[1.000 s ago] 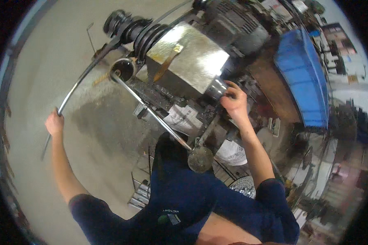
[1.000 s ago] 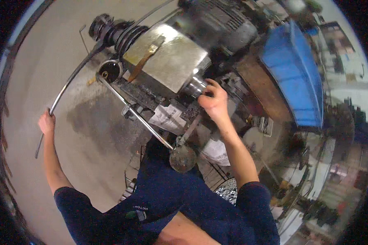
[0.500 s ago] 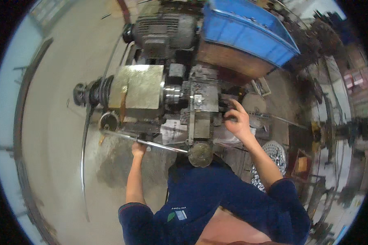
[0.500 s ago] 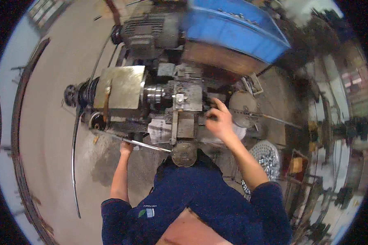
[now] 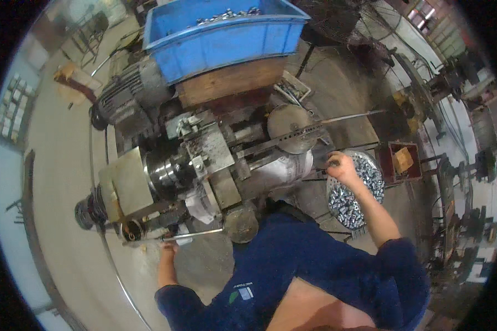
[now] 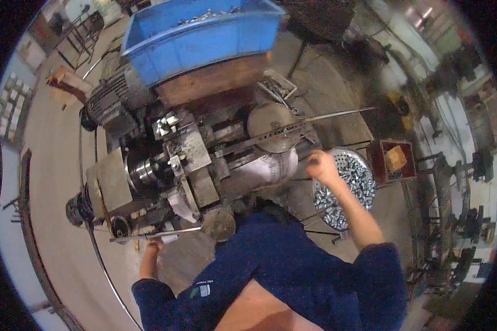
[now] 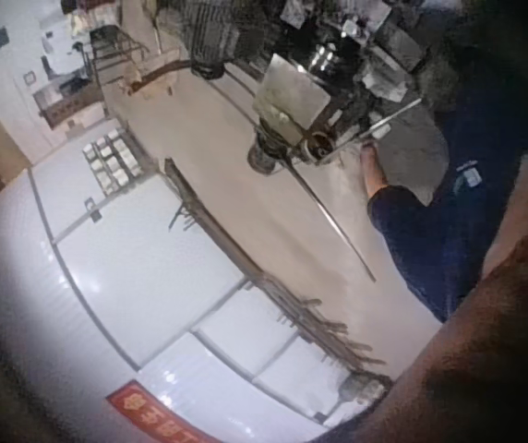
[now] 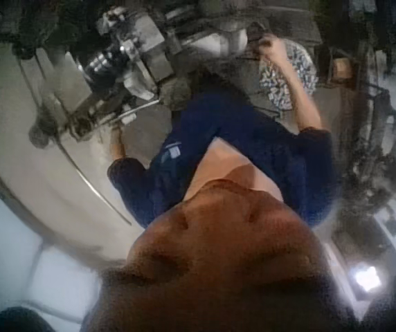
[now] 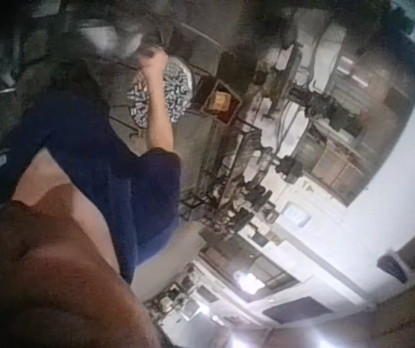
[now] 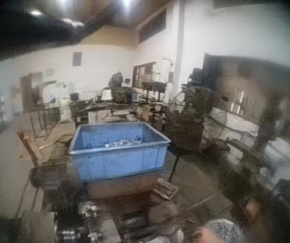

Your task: The person operates a manual metal forming machine in a workshop, repeatedly inserting small metal pieces into the machine, pulling a lever to activate the forming cycle, and collecting the finished parts into a blue bin. The process is continuous and repetitive throughout the clip.

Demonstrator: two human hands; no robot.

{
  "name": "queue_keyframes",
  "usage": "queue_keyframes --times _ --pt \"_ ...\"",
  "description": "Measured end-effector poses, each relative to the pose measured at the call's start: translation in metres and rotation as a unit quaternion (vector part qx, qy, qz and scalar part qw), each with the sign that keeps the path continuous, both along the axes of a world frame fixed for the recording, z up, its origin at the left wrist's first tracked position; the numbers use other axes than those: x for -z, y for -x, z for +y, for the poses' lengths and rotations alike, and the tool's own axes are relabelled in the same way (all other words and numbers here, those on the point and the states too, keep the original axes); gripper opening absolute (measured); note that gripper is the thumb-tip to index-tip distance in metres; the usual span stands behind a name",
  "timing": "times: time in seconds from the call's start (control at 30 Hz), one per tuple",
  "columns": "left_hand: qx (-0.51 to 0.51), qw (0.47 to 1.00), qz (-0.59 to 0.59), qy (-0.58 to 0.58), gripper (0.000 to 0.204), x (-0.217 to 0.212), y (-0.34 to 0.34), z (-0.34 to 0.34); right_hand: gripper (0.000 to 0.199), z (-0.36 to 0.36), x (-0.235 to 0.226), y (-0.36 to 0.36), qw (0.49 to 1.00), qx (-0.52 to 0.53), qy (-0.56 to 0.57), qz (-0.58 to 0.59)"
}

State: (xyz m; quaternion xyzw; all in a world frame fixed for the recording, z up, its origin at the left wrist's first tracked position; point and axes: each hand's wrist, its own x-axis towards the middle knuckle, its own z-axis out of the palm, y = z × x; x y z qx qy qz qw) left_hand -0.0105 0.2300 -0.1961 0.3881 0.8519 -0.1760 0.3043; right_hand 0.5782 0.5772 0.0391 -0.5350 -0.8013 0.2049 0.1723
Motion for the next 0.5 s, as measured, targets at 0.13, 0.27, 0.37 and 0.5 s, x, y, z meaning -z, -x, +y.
queue_keyframes --times 0.13,0.27,0.37,0.5 --pt "-0.033 0.998 0.049 0.017 0.032 -0.012 -0.017 0.010 0.027 0.064 -0.006 -0.044 0.993 0.023 0.000 -0.119" --pt "-0.122 0.983 0.113 -0.074 0.027 -0.064 -0.053 0.025 0.053 0.146 0.034 -0.101 0.966 0.000 -0.109 -0.236" --pt "-0.308 0.897 0.069 -0.311 0.033 -0.065 -0.051 -0.029 0.065 0.183 0.032 -0.091 0.948 0.018 -0.018 -0.318" --pt "-0.421 0.773 -0.124 -0.459 0.033 -0.138 -0.089 -0.004 0.042 0.217 0.072 -0.109 0.919 0.029 -0.088 -0.382"
